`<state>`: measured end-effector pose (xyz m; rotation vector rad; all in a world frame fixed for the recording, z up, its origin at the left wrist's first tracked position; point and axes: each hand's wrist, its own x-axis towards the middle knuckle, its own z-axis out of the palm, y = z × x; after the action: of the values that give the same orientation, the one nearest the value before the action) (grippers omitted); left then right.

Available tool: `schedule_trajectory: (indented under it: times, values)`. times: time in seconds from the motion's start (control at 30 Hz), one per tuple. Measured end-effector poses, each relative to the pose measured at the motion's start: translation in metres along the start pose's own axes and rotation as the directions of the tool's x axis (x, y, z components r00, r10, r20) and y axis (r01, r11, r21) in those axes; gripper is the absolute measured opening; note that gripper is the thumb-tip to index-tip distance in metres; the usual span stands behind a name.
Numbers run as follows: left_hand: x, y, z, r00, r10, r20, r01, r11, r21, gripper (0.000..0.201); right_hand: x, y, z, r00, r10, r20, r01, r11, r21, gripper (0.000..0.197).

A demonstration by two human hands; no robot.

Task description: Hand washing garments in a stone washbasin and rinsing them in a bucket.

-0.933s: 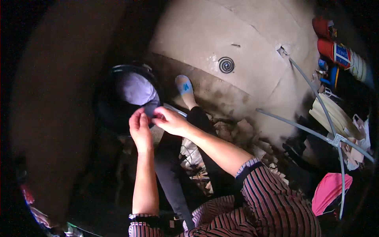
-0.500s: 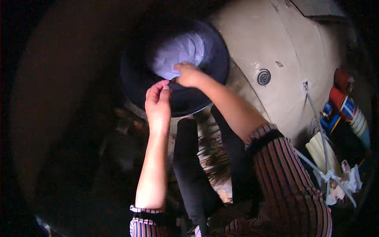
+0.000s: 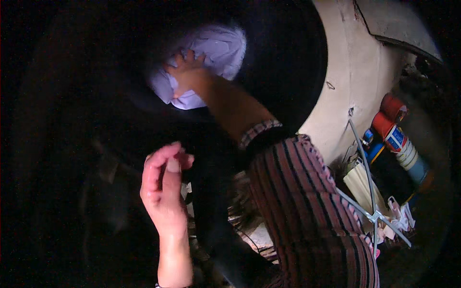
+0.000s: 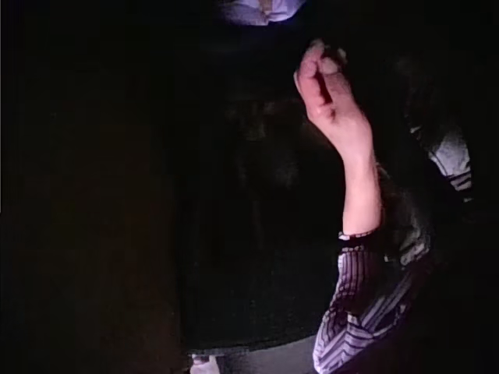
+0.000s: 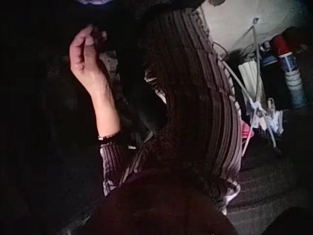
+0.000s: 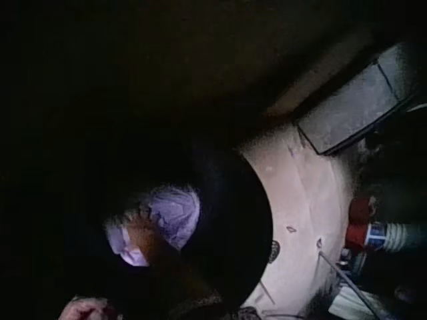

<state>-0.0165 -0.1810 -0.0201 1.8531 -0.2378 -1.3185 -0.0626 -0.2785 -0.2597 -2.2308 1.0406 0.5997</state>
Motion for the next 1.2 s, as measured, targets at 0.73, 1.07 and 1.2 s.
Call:
schedule_trajectory:
  times: [0.73, 1.07, 1.2]
  values:
    - [-0.075, 0.028, -0.011, 0.912, -0.409, 0.024, 0.383, 0.83, -0.406, 0.031, -0.236, -0.023, -0.177, 0.976, -0.187, -0.113, 0.217, 0.885, 0.413, 0.044]
    - [-0.104, 0.082, 0.029, 0.975, -0.17, 0.141, 0.221, 0.708, -0.67, 0.078, -0.358, -0.036, -0.301, 0.82, -0.422, -0.386, 0.568, 0.678, 0.466, 0.048]
    - [-0.096, 0.089, 0.033, 0.999, 0.001, -0.039, -0.03, 0.665, -0.746, 0.075, -0.381, -0.035, -0.338, 0.768, -0.539, -0.347, 0.637, 0.582, 0.506, 0.049]
